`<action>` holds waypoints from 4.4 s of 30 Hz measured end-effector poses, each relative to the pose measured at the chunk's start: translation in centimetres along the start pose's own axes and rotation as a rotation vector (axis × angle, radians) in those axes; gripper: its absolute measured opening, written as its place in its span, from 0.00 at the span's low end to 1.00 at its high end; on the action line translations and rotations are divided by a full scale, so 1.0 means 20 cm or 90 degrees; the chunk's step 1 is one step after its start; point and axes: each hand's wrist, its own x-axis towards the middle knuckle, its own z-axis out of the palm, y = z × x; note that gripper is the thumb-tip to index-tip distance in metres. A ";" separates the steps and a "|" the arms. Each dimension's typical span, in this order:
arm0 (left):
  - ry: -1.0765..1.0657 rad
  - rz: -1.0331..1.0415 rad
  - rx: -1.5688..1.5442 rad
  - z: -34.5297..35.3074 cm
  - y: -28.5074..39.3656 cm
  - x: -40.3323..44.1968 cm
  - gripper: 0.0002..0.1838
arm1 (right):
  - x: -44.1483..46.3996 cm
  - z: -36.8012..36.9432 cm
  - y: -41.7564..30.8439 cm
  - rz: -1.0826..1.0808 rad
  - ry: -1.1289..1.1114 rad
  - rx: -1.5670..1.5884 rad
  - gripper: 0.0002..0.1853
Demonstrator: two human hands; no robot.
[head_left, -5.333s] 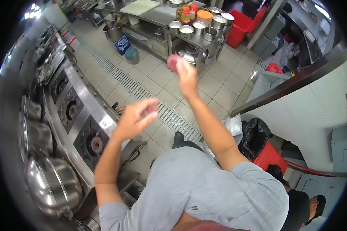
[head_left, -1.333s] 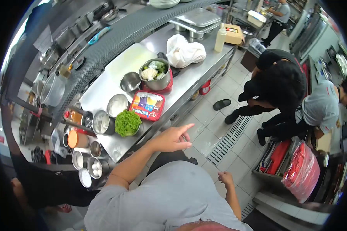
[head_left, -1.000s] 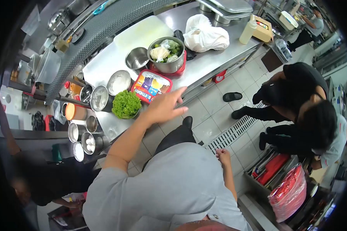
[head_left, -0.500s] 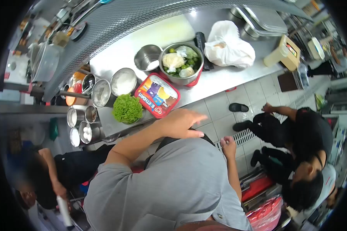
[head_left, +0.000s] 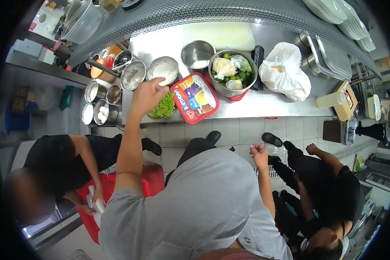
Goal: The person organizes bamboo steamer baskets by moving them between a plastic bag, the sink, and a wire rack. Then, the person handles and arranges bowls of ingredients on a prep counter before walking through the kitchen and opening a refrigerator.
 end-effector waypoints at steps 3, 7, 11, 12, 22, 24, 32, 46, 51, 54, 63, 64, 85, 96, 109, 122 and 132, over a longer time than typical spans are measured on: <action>0.034 0.023 0.079 0.00 -0.03 0.11 0.23 | -0.03 -0.02 0.14 0.024 0.012 -0.007 0.14; 0.010 0.091 0.183 0.26 -0.01 0.30 0.22 | -0.04 -0.09 0.33 0.042 0.002 -0.054 0.15; -0.034 0.120 0.245 0.46 0.04 0.54 0.17 | -0.04 -0.13 0.58 0.016 0.006 -0.126 0.14; -0.058 0.127 0.283 0.54 0.04 0.63 0.15 | -0.04 -0.14 0.62 0.017 0.003 -0.139 0.14; 0.027 0.241 0.318 0.54 -0.01 0.90 0.09 | 0.02 -0.40 0.92 0.085 -0.084 -0.361 0.13; 0.022 0.218 0.304 0.46 -0.01 0.98 0.11 | 0.04 -0.54 0.96 0.092 -0.096 -0.422 0.12; 0.000 -0.069 0.135 -0.07 -0.04 1.06 0.19 | 0.25 -1.05 1.26 -0.225 -0.439 -1.022 0.13; 0.296 -0.161 -0.055 -0.55 -0.17 -0.60 0.10 | 0.26 -0.30 1.05 0.068 -0.160 -0.387 0.18; 0.289 -0.331 -0.659 -0.29 -0.71 -1.22 0.08 | 0.40 -0.10 1.01 0.067 -0.149 -0.333 0.21; 0.356 -0.415 -0.894 -0.12 -0.69 -1.44 0.08 | 0.33 -0.07 0.73 0.075 -0.136 -0.344 0.20; 0.389 -0.332 -0.952 -0.12 -0.60 -1.54 0.10 | 0.42 -0.11 0.65 -0.117 -0.300 -0.565 0.24; 0.400 -0.357 -0.895 -0.18 -0.54 -1.46 0.10 | 0.44 -0.12 0.72 -0.150 -0.313 -0.574 0.24; 0.163 0.084 0.435 0.04 -0.98 1.33 0.13 | -0.02 -0.34 1.03 0.082 -0.085 -0.405 0.21; 0.095 -0.010 0.354 -0.02 -0.89 1.17 0.12 | -0.05 -0.26 0.93 0.074 -0.157 -0.380 0.21; 0.117 -0.317 -0.013 -0.56 -0.91 -0.20 0.17 | 0.44 0.12 0.08 -0.037 -0.308 -0.264 0.19; 0.012 -0.457 -0.134 -0.08 -1.43 0.07 0.27 | 0.28 1.00 -1.47 -0.514 -0.249 -0.134 0.12; 0.041 -0.432 -0.640 0.02 -1.63 0.22 0.11 | 0.61 1.56 -1.65 -0.477 -0.056 -0.452 0.28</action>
